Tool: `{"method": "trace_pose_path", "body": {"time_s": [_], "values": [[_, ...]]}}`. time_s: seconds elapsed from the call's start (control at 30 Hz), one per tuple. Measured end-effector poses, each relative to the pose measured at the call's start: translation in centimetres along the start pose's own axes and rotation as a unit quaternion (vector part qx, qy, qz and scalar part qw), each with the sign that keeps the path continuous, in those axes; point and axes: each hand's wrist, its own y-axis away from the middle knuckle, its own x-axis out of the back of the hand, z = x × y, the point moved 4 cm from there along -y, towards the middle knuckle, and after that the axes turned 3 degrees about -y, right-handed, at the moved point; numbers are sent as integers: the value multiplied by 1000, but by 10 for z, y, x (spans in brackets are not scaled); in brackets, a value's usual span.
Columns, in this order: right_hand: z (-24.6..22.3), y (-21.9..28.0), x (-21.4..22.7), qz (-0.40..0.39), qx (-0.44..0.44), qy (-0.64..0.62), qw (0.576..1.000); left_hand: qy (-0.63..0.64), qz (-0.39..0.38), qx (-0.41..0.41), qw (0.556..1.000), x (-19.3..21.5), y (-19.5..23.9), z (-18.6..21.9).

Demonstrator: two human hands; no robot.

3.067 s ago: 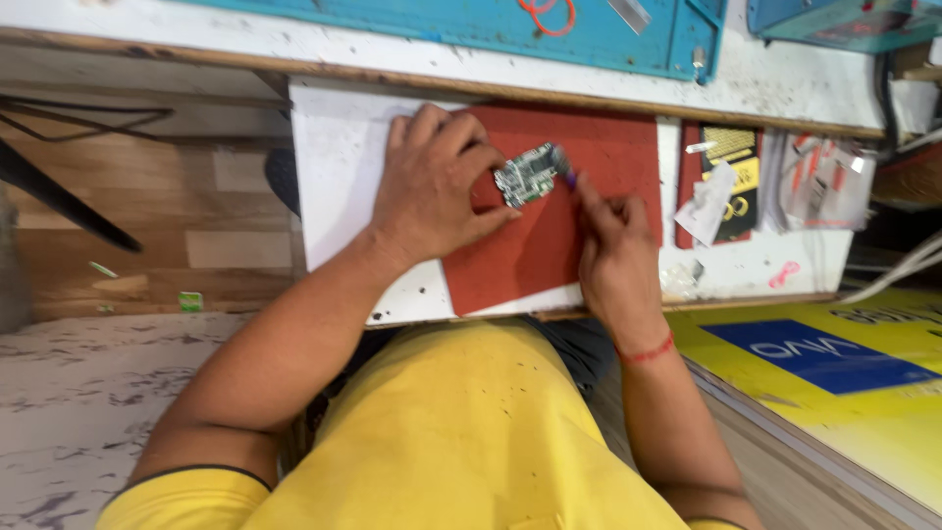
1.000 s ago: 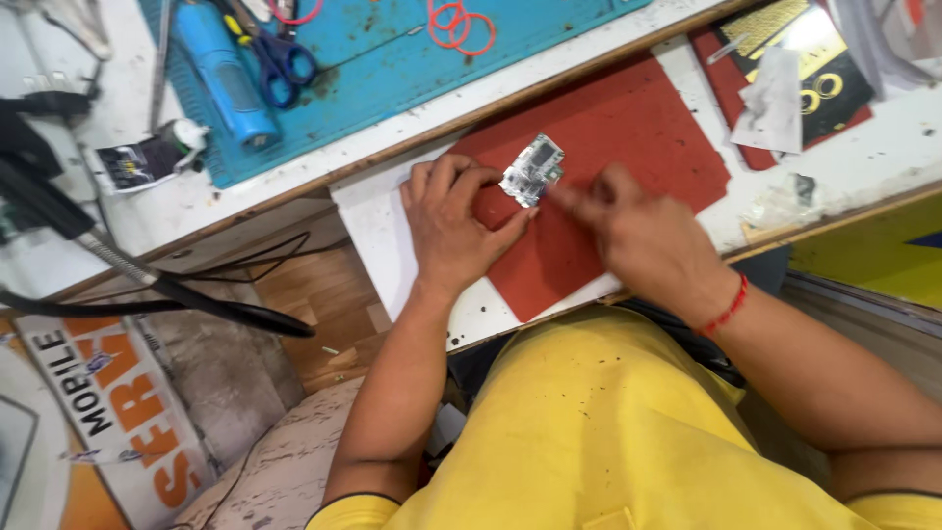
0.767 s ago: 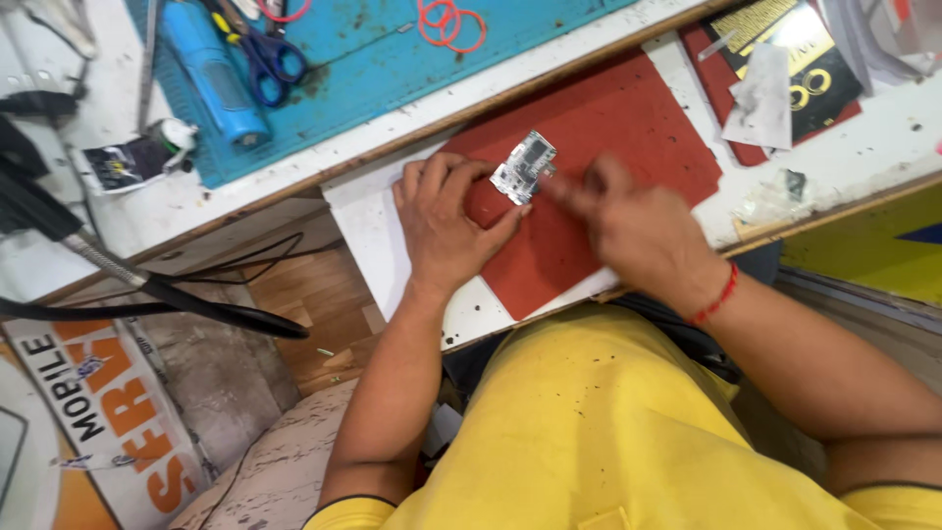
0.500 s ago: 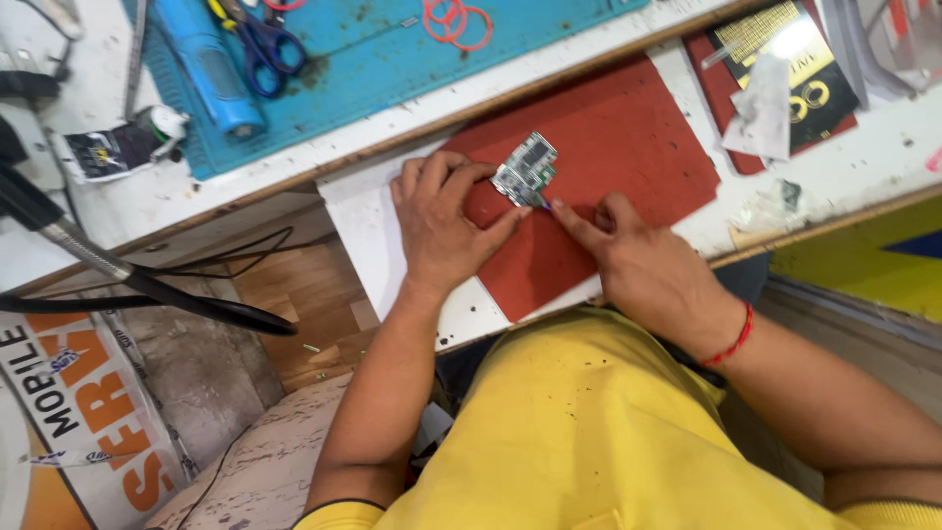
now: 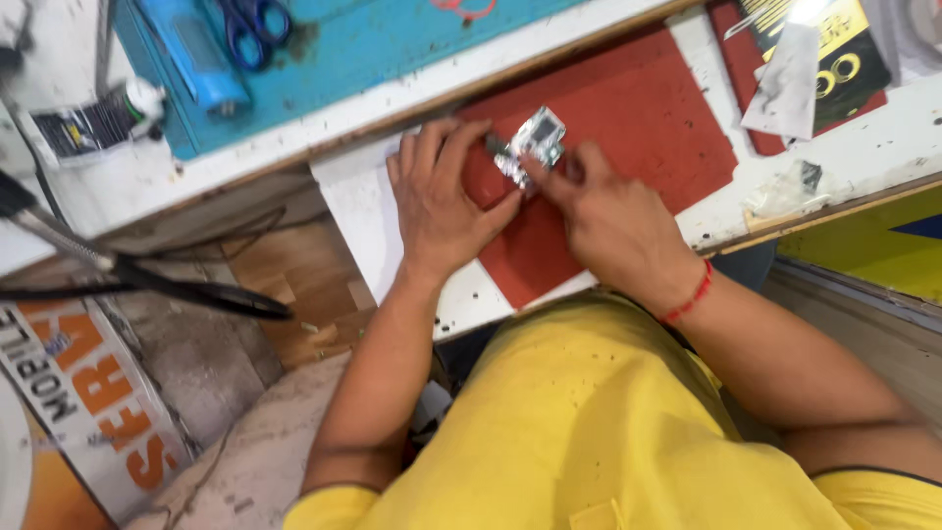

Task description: The person uses a hot air gun to heat a small circuit board placed on a red mat. They then use a small tool to scrape and manipulate components on the board's surface. The person repeats the heating and scraping process on different areas of the board.

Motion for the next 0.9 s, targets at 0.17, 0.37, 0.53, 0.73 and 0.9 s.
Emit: {"method": "trace_pose_path", "body": {"time_s": [0.17,0.37,0.53,0.73,0.9], "values": [[27,14,21,64,-44,34,996,16,12,1,1000,0,0,0],[22,12,12,48,-4,20,999,12,10,-17,1000,5,-6,4],[14,8,10,18,0,28,999,9,18,-10,1000,3,-3,4],[15,9,7,9,7,14,1000,15,14,-5,1000,3,-1,3],[28,7,8,30,-24,-14,999,13,19,-5,1000,3,2,3]]}}
